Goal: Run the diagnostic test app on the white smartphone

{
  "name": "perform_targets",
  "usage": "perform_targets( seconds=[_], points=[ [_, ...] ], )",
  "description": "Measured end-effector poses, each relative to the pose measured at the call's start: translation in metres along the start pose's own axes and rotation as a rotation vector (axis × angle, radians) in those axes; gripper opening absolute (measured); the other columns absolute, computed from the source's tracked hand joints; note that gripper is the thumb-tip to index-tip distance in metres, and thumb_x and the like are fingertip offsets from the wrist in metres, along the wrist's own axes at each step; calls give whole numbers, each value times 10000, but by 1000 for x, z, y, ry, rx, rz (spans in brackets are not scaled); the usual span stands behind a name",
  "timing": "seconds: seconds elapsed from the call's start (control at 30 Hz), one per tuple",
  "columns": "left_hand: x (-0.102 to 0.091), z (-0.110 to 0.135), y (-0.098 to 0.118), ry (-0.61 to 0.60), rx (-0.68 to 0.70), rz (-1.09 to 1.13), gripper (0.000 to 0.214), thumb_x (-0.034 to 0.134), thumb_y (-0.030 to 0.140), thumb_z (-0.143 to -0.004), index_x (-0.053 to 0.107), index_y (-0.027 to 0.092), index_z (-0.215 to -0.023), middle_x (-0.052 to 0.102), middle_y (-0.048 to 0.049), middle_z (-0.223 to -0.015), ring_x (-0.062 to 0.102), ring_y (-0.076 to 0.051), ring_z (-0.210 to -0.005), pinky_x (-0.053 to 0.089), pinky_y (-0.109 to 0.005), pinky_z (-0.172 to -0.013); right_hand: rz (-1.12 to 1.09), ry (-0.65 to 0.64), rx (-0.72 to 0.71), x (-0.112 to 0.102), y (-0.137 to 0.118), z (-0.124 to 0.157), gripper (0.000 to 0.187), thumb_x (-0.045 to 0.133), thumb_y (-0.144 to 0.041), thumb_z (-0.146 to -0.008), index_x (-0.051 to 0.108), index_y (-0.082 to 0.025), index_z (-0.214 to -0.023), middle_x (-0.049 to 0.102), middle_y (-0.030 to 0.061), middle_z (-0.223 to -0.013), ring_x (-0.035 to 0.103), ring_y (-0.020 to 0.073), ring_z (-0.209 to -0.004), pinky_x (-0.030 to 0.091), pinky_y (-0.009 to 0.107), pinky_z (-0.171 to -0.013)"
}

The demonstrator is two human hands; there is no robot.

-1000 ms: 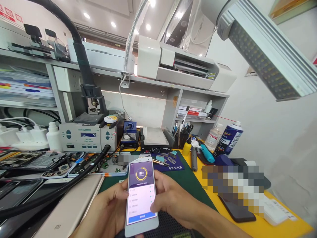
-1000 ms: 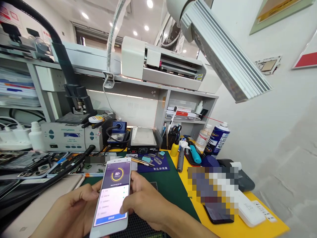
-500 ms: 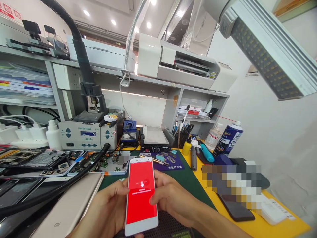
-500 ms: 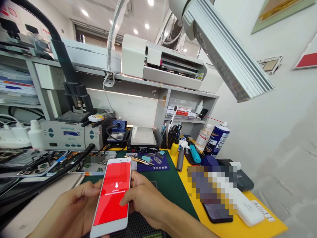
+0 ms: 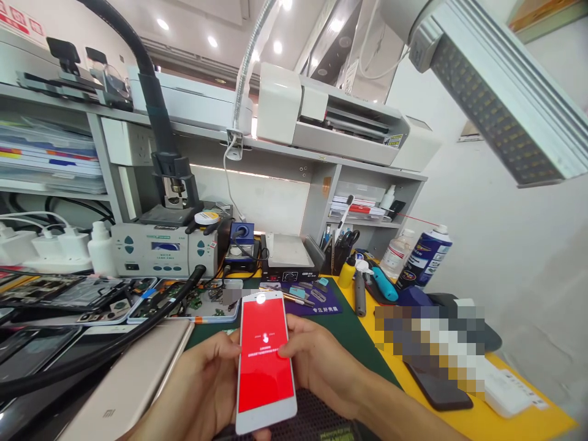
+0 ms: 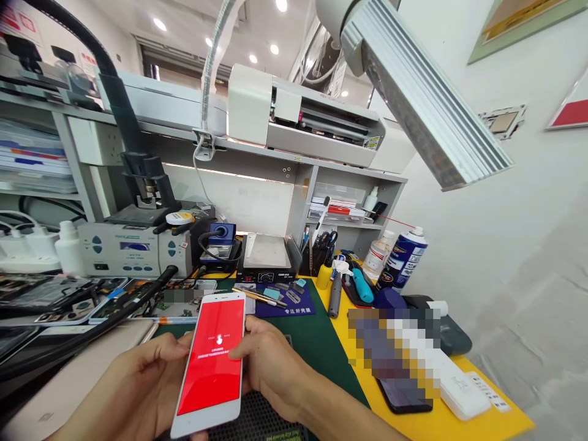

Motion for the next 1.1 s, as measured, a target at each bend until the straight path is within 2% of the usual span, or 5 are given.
perform_targets(
  seconds=[0.2,0.4,0.67,0.83,1.1],
  points=[
    [1,-4,-3,12,-27,-33,322,486,259,-857,628,130,-1116,725,-121,-884,660,-283,-748,565,-435,-600,78,17,1,0,2,-3,503,749,-296,-689,622,-152,-1154,727,108,-1013,680,272,-902,482,366,-777],
    [-1,-4,-1,148,-24,-204,740,600,124,-730,350,122,-1426,743,-118,-886,687,-283,-717,557,-385,-518,23,47,24,-4,7,-6,550,686,-365,-695,597,-155,-1195,729,113,-1047,680,288,-936,461,329,-690],
    [-1,-5,-3,177,14,-315,658,738,205,-760,433,119,-1337,738,-111,-837,689,-267,-668,547,-350,-492,32,3,-14,1,1,-3,479,665,-454,-781,612,-155,-1152,720,99,-976,667,269,-876,464,324,-676],
    [-5,-5,-4,179,9,-208,631,556,80,-677,458,119,-1299,696,-75,-800,661,-266,-670,559,-397,-502,18,-80,-1,1,0,-4,430,564,-482,-839,630,-156,-1112,711,81,-930,662,258,-859,471,344,-732],
    [-1,-2,-2,172,-2,-179,849,528,76,-608,340,137,-1433,683,-48,-746,645,-265,-676,560,-391,-520,169,103,-33,-6,7,-8,446,729,-304,-682,657,-154,-1095,717,69,-918,655,240,-833,479,331,-713]
  ],
)
Point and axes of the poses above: each hand's wrist, its own z-axis away from the middle knuckle, its own x-axis out of the palm, y = z × x, the point moved 6 cm from there along -z, towards the middle knuckle
